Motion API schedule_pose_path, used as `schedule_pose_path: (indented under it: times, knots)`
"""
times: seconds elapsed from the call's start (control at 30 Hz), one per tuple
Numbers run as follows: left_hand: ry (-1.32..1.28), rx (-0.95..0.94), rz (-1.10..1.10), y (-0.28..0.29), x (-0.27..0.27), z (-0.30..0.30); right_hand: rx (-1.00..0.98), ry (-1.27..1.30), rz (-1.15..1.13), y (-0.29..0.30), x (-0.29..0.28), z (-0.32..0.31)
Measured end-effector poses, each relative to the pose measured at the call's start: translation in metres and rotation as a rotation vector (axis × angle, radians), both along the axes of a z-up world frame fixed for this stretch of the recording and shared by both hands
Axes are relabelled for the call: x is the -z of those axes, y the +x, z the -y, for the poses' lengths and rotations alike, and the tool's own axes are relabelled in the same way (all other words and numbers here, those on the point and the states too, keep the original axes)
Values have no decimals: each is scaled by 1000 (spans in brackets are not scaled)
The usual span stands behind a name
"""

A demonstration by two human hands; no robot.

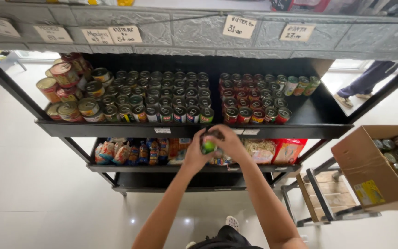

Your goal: The recorder is stocking canned goods from a cardboard box onto metal grocery shelves.

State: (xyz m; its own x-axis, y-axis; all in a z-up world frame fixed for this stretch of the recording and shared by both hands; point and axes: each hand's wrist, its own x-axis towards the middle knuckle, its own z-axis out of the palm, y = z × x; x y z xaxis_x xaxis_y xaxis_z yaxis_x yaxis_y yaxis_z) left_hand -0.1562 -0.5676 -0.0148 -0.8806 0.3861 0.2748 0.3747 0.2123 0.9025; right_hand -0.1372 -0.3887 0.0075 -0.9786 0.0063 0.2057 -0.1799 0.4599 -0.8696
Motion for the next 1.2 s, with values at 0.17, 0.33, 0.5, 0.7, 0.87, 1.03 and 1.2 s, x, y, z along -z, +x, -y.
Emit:
schedule_pose_path:
  times: [0.17,0.33,0.5,0.7,0.87,1.03,1.2]
  knots:
    - [-379,-109,-296,-49,-14,-18,371,-49,-97,13,-23,-32]
    - [-794,-215,-491,-102,-15,-58,516,-29,-236,20,-30,-46]
    - [-872,-147,-625,-126,-3,-75,511,-44,-280,24,-35,-56]
    - [-809,37,-757,-165,23,-46,505,-17,-310,20,-34,-76]
    - [-833,117,-610,-148,-15,-27,419,-99,-267,12,-41,-69]
    - [-856,117,-509,-115,-46,-41,416,12,-259,2,-33,-63]
    - [-688,-9,-723,-142,2,-49,293,-335,-155,-4,-22,-63]
